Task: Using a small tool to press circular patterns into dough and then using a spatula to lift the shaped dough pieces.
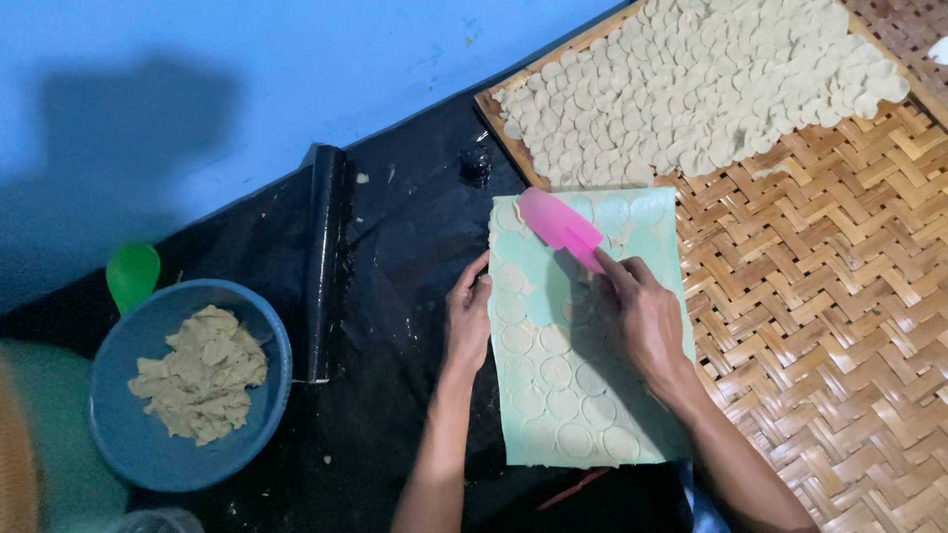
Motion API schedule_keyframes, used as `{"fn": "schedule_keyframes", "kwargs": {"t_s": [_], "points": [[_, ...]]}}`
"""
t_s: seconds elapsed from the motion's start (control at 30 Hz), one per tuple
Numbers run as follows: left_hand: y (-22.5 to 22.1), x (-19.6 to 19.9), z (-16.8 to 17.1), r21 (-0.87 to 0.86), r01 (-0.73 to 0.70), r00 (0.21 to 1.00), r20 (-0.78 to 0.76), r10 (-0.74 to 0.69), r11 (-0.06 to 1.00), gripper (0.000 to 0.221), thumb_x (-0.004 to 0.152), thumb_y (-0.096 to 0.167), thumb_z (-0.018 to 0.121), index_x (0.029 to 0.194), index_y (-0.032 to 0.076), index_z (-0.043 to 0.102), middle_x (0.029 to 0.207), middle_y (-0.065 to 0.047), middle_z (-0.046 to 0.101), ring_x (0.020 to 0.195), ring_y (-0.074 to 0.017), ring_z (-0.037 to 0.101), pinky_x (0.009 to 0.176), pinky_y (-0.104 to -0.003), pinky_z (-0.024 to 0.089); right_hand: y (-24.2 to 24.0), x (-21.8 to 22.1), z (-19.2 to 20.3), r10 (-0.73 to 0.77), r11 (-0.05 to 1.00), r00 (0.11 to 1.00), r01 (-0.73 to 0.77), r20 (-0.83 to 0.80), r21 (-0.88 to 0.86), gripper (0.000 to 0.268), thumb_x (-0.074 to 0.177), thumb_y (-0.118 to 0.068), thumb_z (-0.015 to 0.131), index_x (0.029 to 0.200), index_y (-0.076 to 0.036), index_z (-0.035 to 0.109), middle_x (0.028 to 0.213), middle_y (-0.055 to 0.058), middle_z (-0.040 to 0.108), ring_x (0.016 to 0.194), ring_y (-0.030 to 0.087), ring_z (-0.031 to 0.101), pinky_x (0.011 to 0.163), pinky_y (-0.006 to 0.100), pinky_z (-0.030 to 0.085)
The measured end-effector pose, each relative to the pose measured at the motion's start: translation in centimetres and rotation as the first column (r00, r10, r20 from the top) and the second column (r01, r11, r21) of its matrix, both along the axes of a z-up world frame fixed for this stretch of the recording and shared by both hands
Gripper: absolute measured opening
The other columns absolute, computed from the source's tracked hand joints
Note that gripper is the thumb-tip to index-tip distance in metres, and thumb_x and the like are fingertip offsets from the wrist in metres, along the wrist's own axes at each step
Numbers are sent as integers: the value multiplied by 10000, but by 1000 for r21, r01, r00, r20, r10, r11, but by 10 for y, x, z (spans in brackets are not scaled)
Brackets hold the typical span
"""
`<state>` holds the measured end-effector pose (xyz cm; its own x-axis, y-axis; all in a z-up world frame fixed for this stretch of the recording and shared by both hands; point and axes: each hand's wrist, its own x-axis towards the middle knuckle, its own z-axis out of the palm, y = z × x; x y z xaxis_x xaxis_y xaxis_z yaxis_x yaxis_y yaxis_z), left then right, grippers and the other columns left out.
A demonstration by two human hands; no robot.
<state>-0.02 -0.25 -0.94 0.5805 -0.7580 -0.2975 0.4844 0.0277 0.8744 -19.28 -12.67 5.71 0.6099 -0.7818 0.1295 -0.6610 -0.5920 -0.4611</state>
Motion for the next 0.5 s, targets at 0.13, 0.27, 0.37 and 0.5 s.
{"fn": "schedule_keyframes", "kwargs": {"t_s": [0.13, 0.27, 0.37, 0.5], "points": [[1, -2, 6, 25, -4, 1000, -19, 5, 1000, 379, 1049, 117, 478, 1399, 26, 591, 1275, -116, 701, 1105, -158, 661, 948, -302, 515, -2, 7, 7, 7, 988, 997, -18, 72, 153, 483, 868, -57, 662, 1344, -140, 689, 1058, 136, 708, 696, 286, 683, 692, 408, 555], [1, -4, -3, 10, -27, 1000, 3, 27, 1000, 361, 1046, 108, 489, 1372, 5, 607, 1256, -114, 700, 1088, -156, 658, 944, -293, 513, -15, -1, -6, -33, 915, 987, -33, 157, 401, 355, 965, -214, 687, 1307, -123, 701, 980, 96, 753, 715, 185, 684, 668, 349, 554], [5, -8, -24, -9, -69, 998, -15, 69, 998, 336, 1043, 102, 516, 1332, -24, 633, 1226, -125, 701, 1061, -162, 653, 935, -292, 513, -17, -12, -1, -89, 796, 971, -64, 220, 602, 382, 963, -239, 674, 1331, -135, 689, 979, 56, 777, 749, 113, 673, 650, 304, 540], [19, -9, -31, 11, -142, 986, -86, 142, 990, 298, 1027, 106, 553, 1259, -40, 668, 1163, -108, 713, 1009, -159, 664, 895, -294, 527, -16, -36, 12, -293, 632, 938, 46, 183, 774, 391, 974, -190, 686, 1356, -122, 737, 907, 149, 718, 648, 162, 521, 552, 331, 393]]}}
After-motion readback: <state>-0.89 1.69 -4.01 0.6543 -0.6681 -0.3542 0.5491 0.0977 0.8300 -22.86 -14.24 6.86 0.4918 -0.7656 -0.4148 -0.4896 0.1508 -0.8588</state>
